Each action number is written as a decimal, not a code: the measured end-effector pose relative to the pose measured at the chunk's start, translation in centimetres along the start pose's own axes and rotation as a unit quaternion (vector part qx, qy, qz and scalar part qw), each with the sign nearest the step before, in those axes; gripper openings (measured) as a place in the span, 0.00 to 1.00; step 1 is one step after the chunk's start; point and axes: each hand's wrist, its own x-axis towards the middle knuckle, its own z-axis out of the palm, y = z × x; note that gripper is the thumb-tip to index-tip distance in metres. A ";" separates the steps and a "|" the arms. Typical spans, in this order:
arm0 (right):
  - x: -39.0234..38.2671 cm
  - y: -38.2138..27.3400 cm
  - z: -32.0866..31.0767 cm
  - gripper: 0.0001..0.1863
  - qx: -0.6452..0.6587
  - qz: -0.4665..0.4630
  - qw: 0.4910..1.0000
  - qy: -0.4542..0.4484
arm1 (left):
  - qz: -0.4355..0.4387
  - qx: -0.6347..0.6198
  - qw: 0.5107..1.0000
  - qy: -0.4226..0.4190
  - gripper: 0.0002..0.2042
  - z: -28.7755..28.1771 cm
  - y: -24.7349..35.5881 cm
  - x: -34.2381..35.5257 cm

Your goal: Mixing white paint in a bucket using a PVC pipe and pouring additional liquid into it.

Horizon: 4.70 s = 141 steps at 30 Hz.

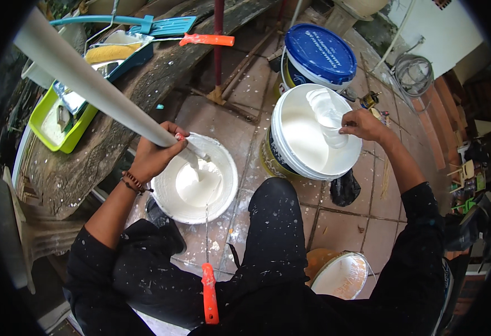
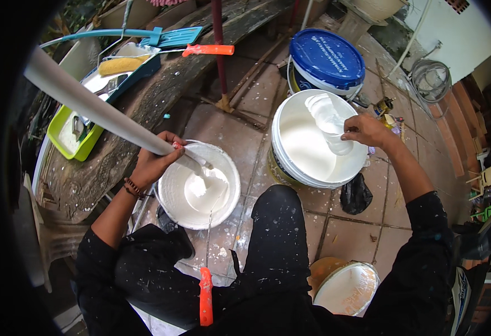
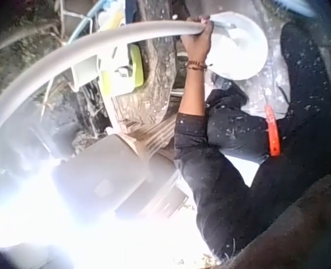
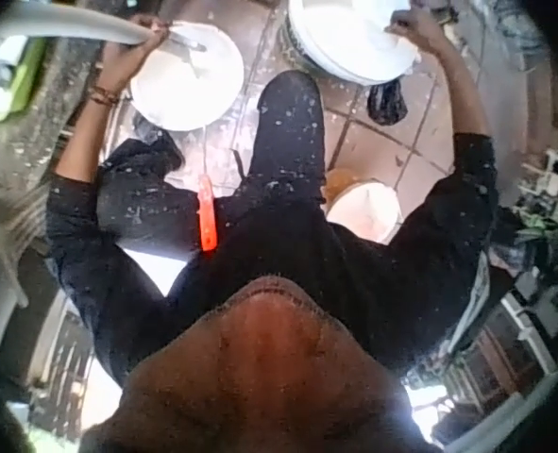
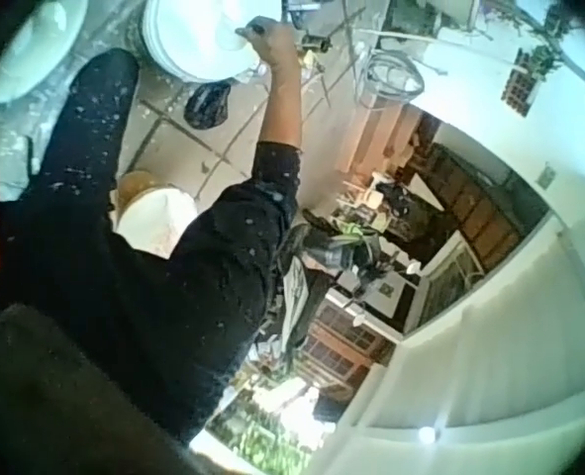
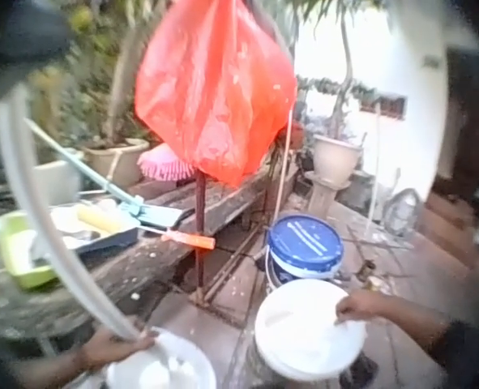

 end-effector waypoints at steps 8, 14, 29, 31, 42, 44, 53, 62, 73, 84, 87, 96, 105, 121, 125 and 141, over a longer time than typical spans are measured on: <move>-0.7 -0.7 1.1 0.11 0.035 0.041 0.998 0.010 | -0.005 -0.127 0.987 0.099 0.09 4.0 0.5 0.7; -1.6 -0.5 2.0 0.11 0.041 0.059 0.997 0.014 | 0.012 -0.145 0.984 0.099 0.10 7.5 1.1 2.5; -3.2 -1.4 2.4 0.12 0.049 0.078 0.996 0.023 | -0.019 -0.066 0.991 0.117 0.09 9.6 2.5 6.2; -3.0 -1.5 2.4 0.12 0.045 0.070 0.996 0.022 | -0.021 -0.061 0.991 0.115 0.09 9.1 2.2 6.4; -2.6 -1.1 5.5 0.13 0.003 0.018 0.998 0.053 | -0.037 -0.082 0.986 0.141 0.11 8.1 1.9 6.1; -2.3 -0.8 7.2 0.13 -0.003 0.007 0.998 0.068 | -0.036 -0.075 0.986 0.145 0.10 8.3 2.2 6.0; -2.1 0.1 11.2 0.13 -0.001 -0.049 0.985 0.167 | -0.076 -0.085 0.987 0.115 0.10 9.4 1.9 5.3; -2.0 0.5 12.1 0.13 0.097 -0.048 0.964 0.244 | -0.091 -0.085 0.982 0.139 0.09 9.6 2.9 6.0; -1.9 1.1 12.2 0.15 0.101 -0.051 0.971 0.213 | -0.123 -0.136 0.970 0.158 0.09 12.8 4.2 9.1; -2.1 0.1 11.3 0.15 0.086 -0.023 0.986 0.143 | -0.047 0.023 0.996 0.075 0.10 12.4 7.3 9.2; -2.0 0.6 11.3 0.14 0.089 -0.028 0.987 0.132 | -0.029 0.036 0.998 0.043 0.10 11.1 7.2 8.4; -1.7 0.5 11.1 0.12 0.071 -0.051 0.986 0.141 | 0.026 -0.055 0.998 -0.012 0.09 7.6 2.0 3.9; -1.5 -0.8 4.8 0.11 -0.028 -0.066 0.994 0.077 | -0.058 -0.016 0.998 0.005 0.13 3.9 1.0 1.1; -0.9 -13.4 -8.2 0.12 -0.069 -0.165 0.979 0.099 | -0.081 0.016 0.997 -0.007 0.13 3.4 1.9 1.1; 1.3 -17.9 -7.7 0.14 -0.014 -0.231 0.969 0.091 | -0.093 0.033 0.995 -0.008 0.13 2.7 1.5 1.4; 14.2 -21.0 9.2 0.20 -0.094 -0.180 0.958 -0.204 | -0.156 -0.018 0.982 0.105 0.11 1.4 0.8 -1.2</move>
